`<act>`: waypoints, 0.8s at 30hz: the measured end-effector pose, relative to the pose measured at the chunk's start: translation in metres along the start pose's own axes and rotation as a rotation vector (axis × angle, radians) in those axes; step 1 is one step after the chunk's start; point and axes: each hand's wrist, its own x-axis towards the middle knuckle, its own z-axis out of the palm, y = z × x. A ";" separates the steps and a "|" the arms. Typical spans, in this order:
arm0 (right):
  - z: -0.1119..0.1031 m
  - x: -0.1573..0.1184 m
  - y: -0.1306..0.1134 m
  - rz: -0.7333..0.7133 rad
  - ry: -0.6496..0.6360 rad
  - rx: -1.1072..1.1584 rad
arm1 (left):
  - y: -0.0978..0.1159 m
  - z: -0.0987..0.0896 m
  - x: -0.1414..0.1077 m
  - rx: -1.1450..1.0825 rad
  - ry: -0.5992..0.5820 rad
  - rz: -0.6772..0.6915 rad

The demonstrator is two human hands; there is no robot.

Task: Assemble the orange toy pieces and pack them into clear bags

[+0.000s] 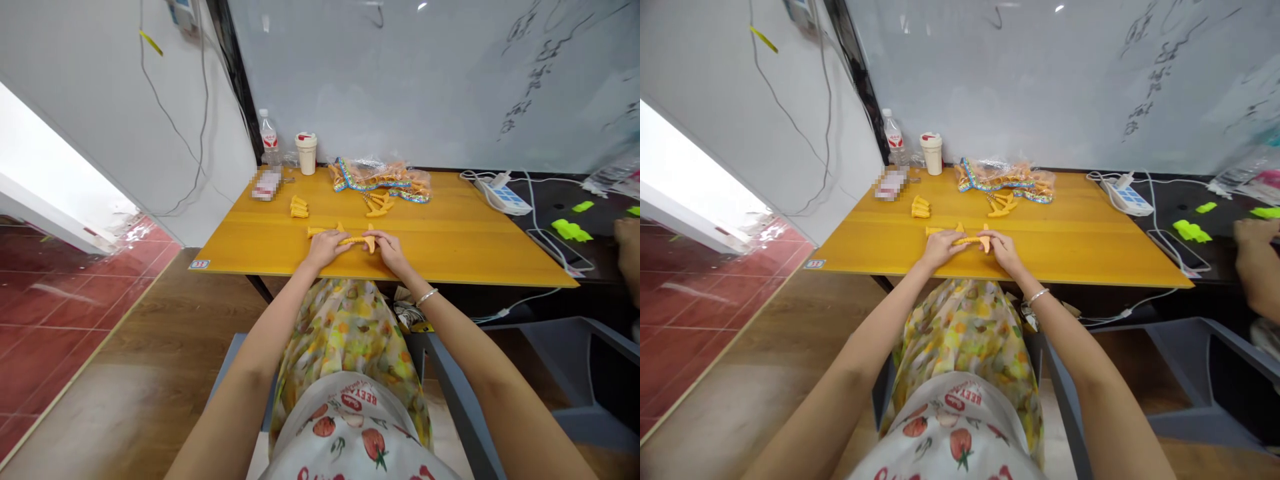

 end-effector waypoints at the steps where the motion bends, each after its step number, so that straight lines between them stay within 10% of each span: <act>1: -0.001 -0.001 0.001 -0.001 -0.013 0.011 | 0.000 0.000 0.000 -0.015 0.011 -0.025; 17: -0.003 -0.002 0.006 -0.328 0.144 -0.421 | -0.003 0.005 -0.002 -0.070 0.083 -0.028; 24: -0.003 0.002 0.003 -0.078 0.068 -0.313 | 0.004 -0.002 -0.002 -0.012 0.011 0.072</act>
